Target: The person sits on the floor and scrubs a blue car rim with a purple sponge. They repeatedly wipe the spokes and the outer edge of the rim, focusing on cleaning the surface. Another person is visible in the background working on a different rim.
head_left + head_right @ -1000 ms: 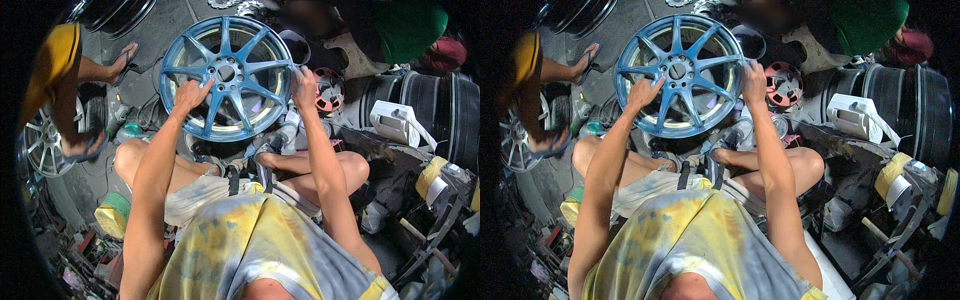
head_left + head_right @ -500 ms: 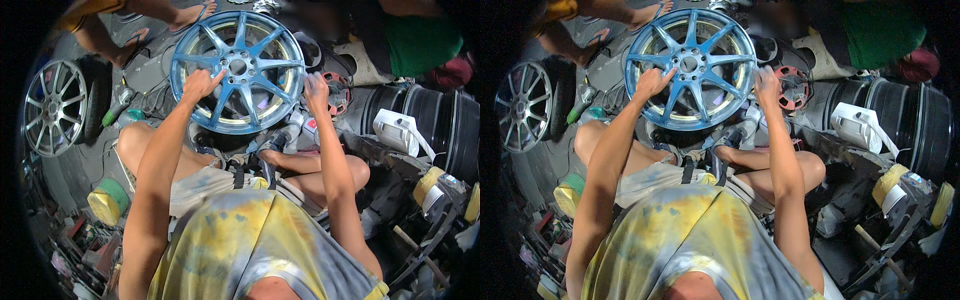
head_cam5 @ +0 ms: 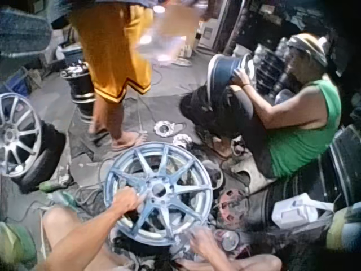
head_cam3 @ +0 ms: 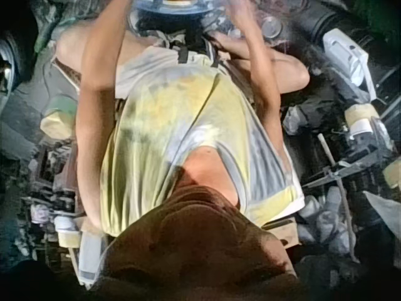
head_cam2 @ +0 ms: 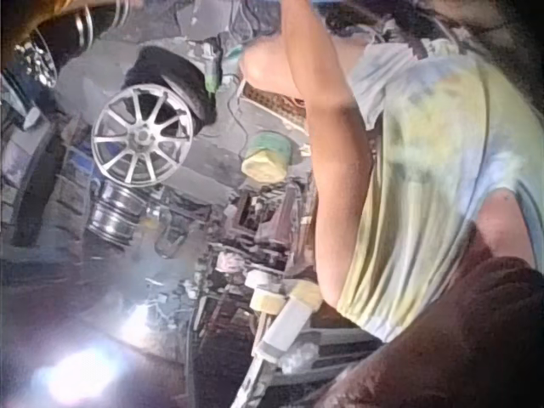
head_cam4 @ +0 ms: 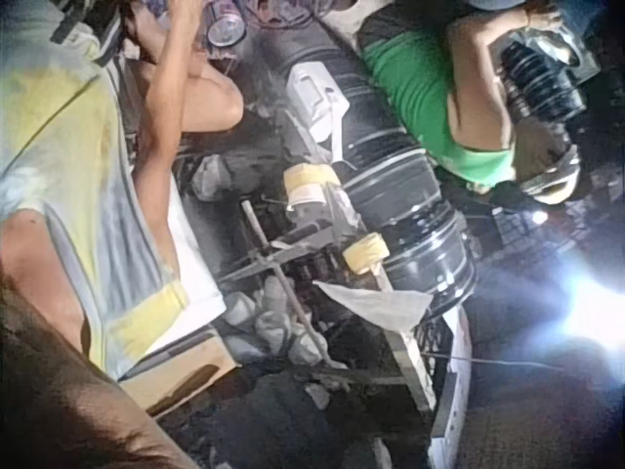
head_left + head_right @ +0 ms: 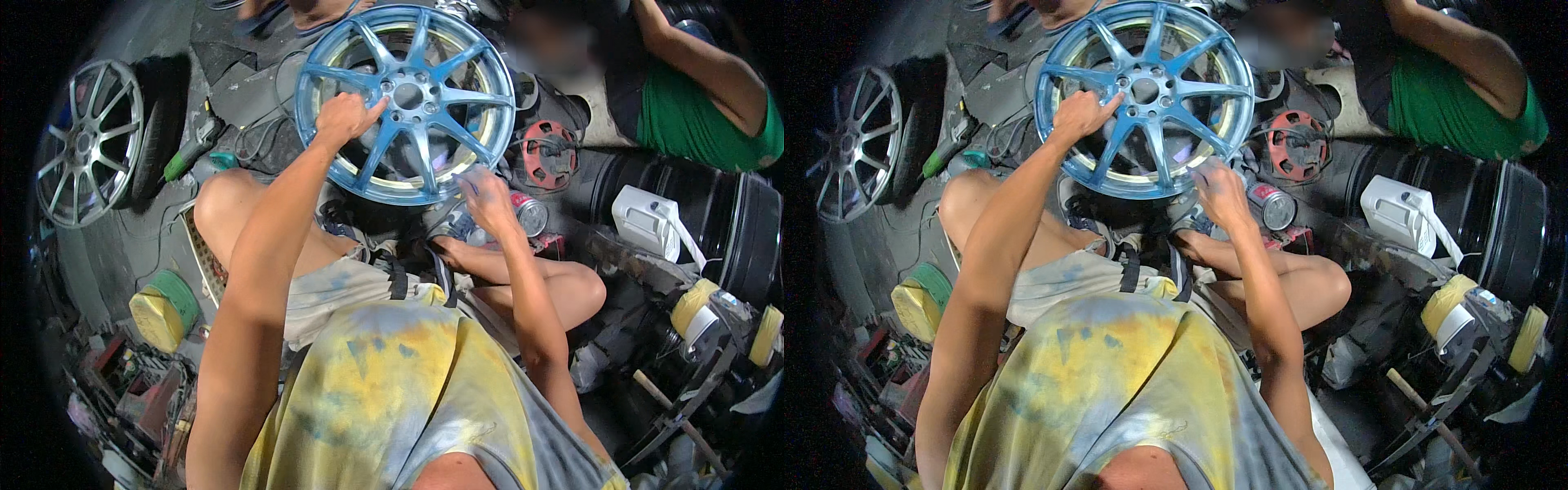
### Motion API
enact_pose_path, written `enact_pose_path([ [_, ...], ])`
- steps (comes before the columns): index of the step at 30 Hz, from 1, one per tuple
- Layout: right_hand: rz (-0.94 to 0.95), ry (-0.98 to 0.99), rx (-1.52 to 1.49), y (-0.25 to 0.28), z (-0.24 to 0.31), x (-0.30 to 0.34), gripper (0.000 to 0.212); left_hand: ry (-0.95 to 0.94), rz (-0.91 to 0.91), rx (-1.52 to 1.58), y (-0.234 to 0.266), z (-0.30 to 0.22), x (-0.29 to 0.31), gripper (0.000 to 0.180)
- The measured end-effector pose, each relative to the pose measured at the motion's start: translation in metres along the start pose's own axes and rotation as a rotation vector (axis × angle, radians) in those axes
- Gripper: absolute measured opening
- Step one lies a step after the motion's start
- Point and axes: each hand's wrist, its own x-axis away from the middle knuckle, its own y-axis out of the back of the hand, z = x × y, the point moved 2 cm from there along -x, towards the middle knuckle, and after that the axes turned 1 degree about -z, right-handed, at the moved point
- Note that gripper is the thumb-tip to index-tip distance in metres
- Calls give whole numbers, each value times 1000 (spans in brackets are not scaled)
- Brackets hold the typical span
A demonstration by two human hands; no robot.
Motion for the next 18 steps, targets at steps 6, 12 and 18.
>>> enact_pose_path([
  [6,310,25,4,-13,20,-27,19,49,67,10,6,-2,3,82],
  [12,240,50,81,-24,13,-36,25,38,25,49,6,-2,3,85],
  [18,409,20,7,-24,6,-42,24,73,80,28,6,-1,4,82],
])
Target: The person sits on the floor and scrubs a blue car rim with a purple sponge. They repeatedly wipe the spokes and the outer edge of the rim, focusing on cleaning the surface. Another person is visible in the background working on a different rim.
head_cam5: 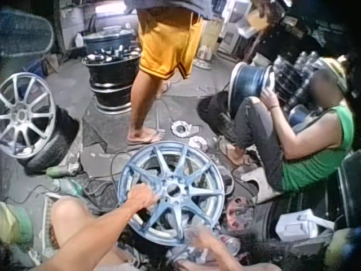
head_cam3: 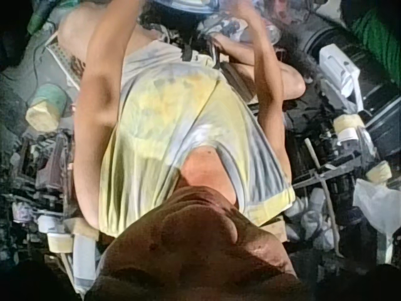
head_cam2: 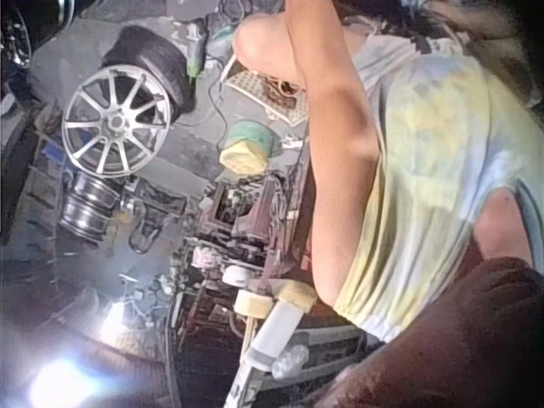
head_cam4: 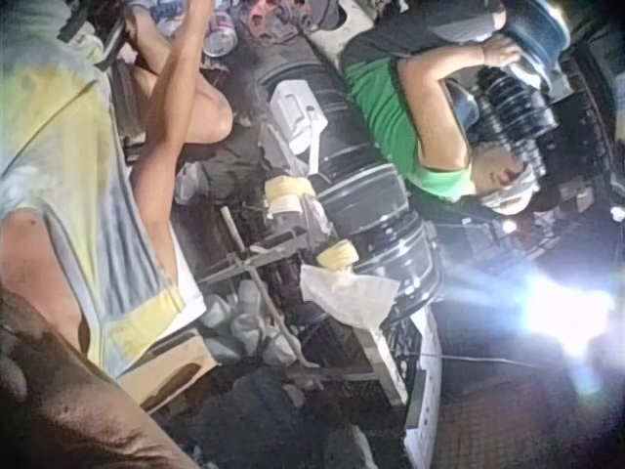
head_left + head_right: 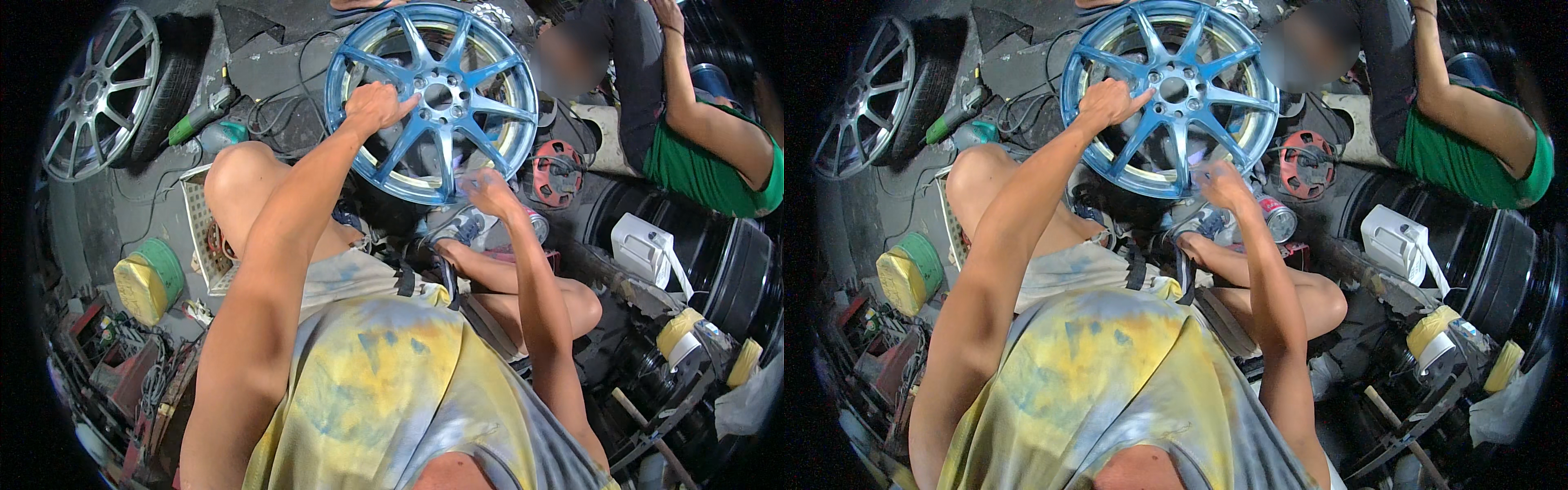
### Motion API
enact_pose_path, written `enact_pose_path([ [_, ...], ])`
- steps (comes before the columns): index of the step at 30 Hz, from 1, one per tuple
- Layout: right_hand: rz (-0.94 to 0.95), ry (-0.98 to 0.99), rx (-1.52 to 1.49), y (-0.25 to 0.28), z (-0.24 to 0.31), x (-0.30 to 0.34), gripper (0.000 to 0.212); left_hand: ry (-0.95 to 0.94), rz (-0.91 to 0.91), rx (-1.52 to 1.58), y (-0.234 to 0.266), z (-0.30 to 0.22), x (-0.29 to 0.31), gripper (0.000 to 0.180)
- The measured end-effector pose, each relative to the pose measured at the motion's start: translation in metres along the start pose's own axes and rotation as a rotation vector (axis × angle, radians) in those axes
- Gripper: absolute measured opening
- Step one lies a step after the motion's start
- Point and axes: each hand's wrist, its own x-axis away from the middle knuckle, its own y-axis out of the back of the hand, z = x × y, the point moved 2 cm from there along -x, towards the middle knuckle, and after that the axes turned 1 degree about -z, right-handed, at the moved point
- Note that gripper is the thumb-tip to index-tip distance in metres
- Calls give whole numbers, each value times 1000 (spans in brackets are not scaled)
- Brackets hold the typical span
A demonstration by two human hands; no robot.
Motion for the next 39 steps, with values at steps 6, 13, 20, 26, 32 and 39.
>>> enact_pose_path([
  [6,223,126,-86,13,-23,-6,24,-11,-23,2,-1,2,-2,84],
  [13,-309,-41,10,-24,9,27,23,-62,-78,25,-11,6,-5,89],
  [20,-547,-83,21,-42,37,41,19,-40,-43,28,-6,3,-3,89],
  [26,-526,137,244,-26,20,58,14,-39,-35,22,-9,7,-5,90],
  [32,-341,237,498,37,-29,37,15,-70,-65,23,-11,7,-7,91],
  [39,-6,247,809,51,-24,4,15,-39,-32,9,-4,5,0,78],
])
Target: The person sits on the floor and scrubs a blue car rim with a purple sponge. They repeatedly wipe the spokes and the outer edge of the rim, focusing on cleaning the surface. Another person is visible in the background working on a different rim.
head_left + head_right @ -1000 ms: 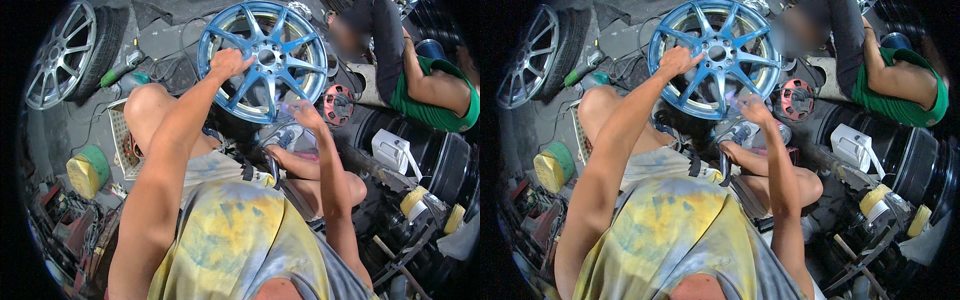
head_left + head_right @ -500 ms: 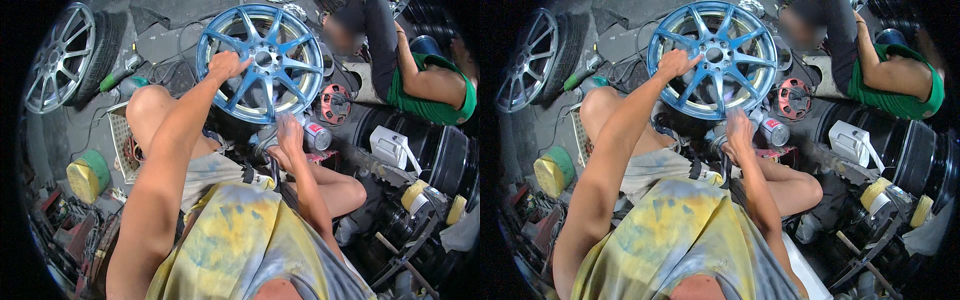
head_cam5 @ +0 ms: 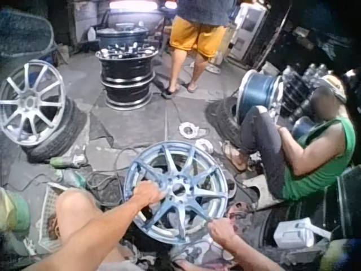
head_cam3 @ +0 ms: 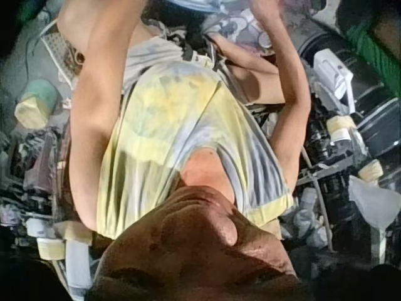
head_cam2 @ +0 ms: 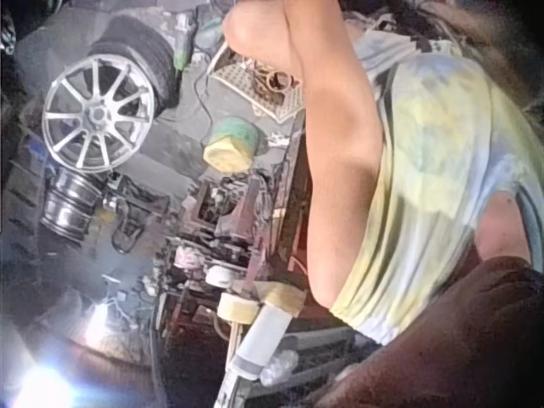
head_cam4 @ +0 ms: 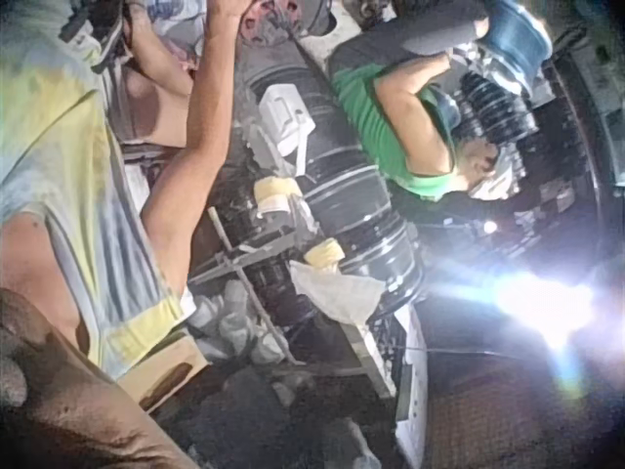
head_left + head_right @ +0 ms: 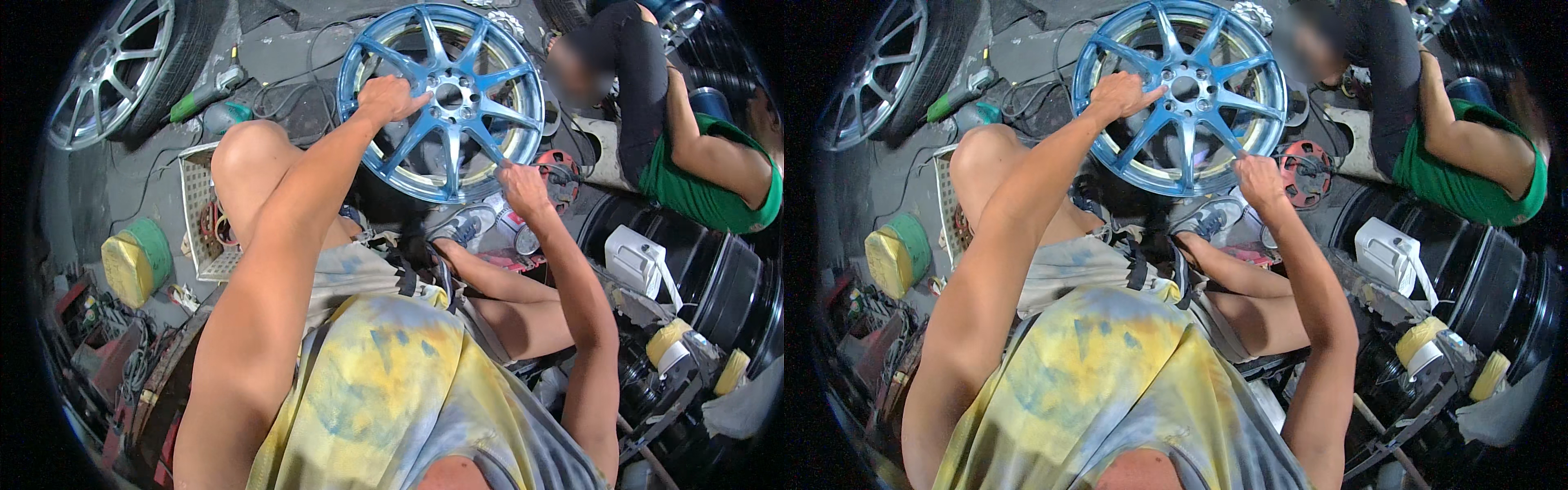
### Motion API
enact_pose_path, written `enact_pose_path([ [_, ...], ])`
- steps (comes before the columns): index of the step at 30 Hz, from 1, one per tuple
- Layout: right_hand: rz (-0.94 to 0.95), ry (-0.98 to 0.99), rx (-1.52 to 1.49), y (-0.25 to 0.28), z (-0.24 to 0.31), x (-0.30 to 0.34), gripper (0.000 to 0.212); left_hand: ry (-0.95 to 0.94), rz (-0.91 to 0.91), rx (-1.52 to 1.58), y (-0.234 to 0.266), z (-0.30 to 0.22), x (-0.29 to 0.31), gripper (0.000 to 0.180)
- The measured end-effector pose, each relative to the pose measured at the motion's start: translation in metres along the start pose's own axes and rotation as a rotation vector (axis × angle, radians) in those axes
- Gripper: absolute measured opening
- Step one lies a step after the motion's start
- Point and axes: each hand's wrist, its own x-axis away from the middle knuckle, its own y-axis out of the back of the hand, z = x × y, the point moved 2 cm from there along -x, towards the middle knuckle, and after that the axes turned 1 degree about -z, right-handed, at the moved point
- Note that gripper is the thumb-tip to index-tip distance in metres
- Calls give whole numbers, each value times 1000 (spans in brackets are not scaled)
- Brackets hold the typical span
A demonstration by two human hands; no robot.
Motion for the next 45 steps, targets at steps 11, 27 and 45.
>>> enact_pose_path([
  [11,75,92,78,0,-11,-2,10,-54,-42,33,-2,3,-4,82],
  [27,54,-64,-310,-34,39,-13,19,-55,-76,42,-6,3,-2,83],
  [45,-249,-96,-611,29,104,47,18,-63,-72,25,-7,5,-6,87],
])
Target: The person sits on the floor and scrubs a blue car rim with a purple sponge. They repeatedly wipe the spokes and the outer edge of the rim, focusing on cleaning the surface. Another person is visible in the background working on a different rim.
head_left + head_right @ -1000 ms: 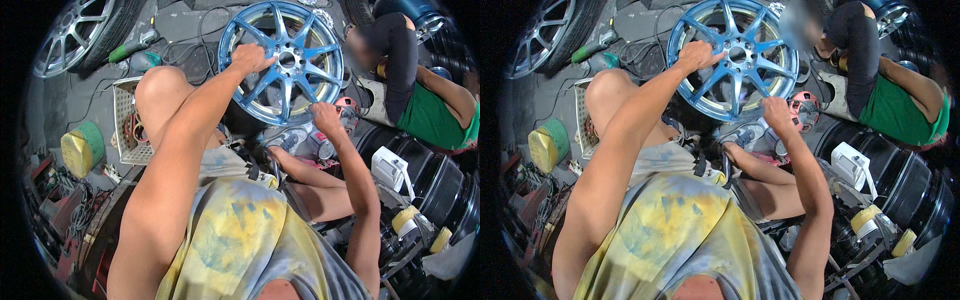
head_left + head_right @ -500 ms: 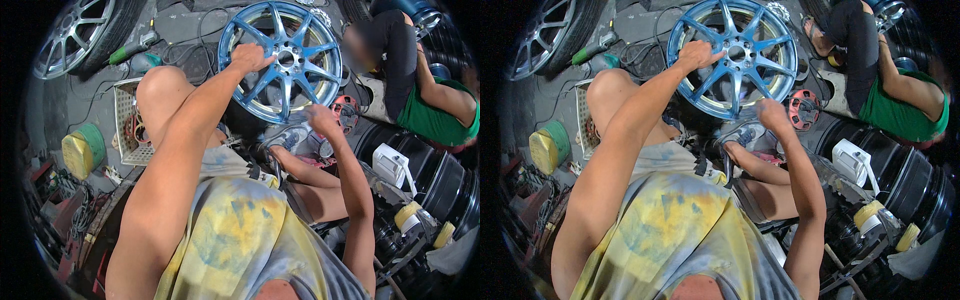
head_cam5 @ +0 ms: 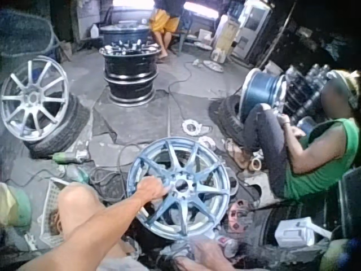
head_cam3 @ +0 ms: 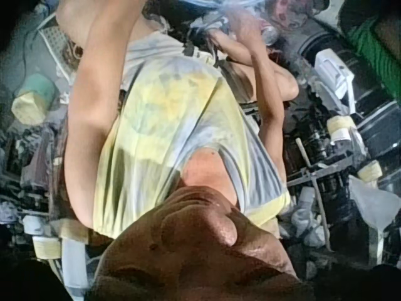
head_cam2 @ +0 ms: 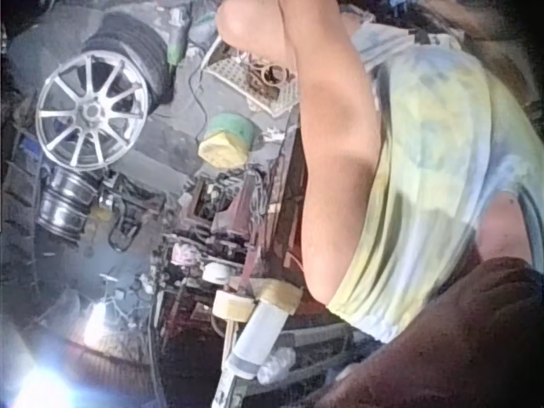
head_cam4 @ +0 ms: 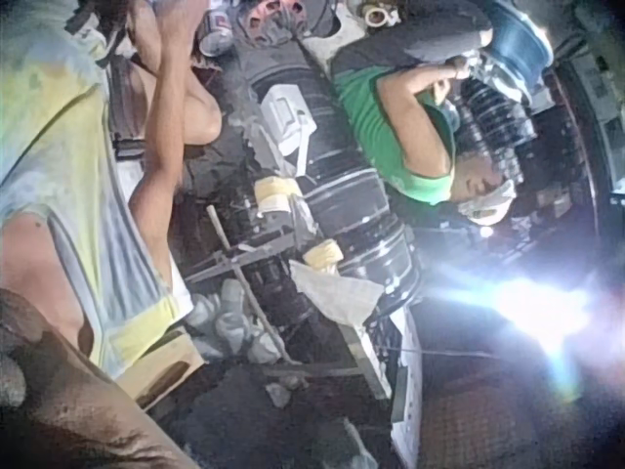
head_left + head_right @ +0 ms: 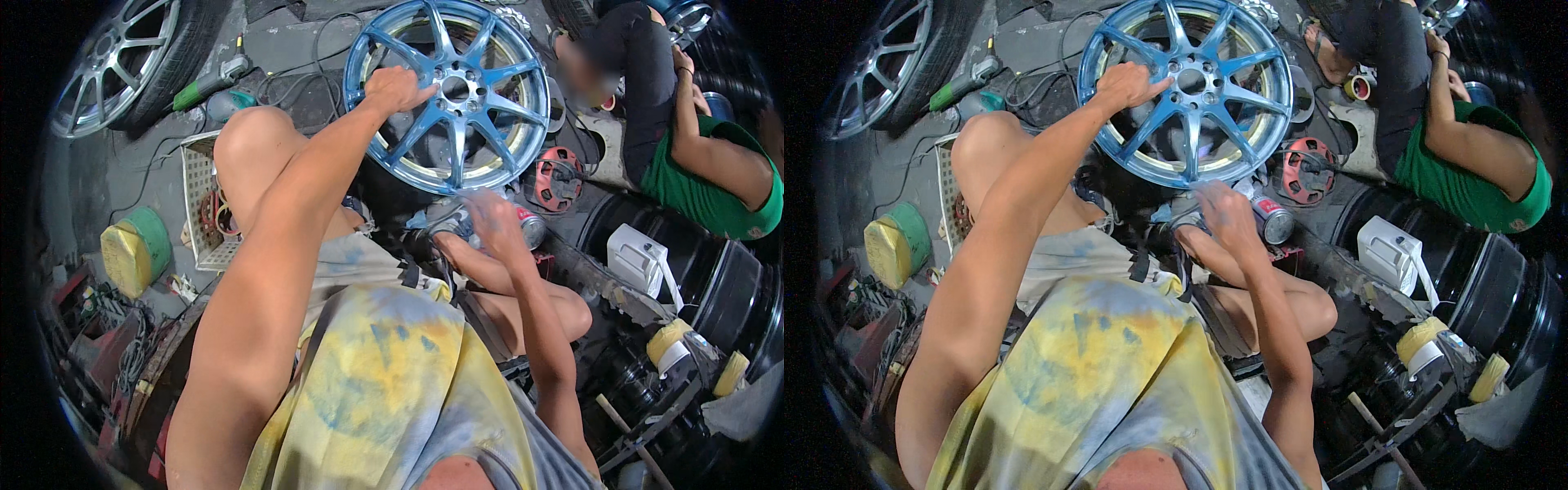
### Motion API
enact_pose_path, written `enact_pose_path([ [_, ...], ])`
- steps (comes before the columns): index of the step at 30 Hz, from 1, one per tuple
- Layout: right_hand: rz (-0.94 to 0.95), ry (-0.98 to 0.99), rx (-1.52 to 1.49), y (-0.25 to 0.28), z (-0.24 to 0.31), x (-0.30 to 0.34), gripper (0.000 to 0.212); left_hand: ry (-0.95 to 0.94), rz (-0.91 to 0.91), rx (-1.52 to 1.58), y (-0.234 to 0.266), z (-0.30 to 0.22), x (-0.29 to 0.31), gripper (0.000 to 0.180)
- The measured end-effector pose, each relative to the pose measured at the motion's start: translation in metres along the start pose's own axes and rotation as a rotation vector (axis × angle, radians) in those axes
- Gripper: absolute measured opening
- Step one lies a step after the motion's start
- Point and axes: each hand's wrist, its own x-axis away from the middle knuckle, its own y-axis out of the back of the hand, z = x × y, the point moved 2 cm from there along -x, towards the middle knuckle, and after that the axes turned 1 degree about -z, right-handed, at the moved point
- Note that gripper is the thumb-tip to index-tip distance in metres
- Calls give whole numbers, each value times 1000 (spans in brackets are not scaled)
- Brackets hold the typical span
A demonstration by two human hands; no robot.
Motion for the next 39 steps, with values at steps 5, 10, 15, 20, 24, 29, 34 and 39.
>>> enact_pose_path([
  [5,-66,-52,117,-30,31,-10,16,61,73,-48,4,-5,1,78],
  [10,-70,-145,104,-43,22,-18,21,68,105,-21,7,-11,5,81],
  [15,58,-17,-14,-6,17,-3,20,80,105,-33,10,-9,6,78],
  [20,195,-318,2,-33,-43,30,23,86,81,-32,10,-10,8,79],
  [24,85,-386,203,-101,-87,33,25,50,43,-14,5,-10,6,85],
  [29,-6,-470,192,-155,-110,22,33,-23,38,-92,-9,-18,18,74],
  [34,16,-530,-43,-173,-109,15,38,-213,-230,-400,-17,-45,73,71],
  [39,-129,-641,39,-154,-118,9,31,-197,263,-483,-5,-78,123,60],
])
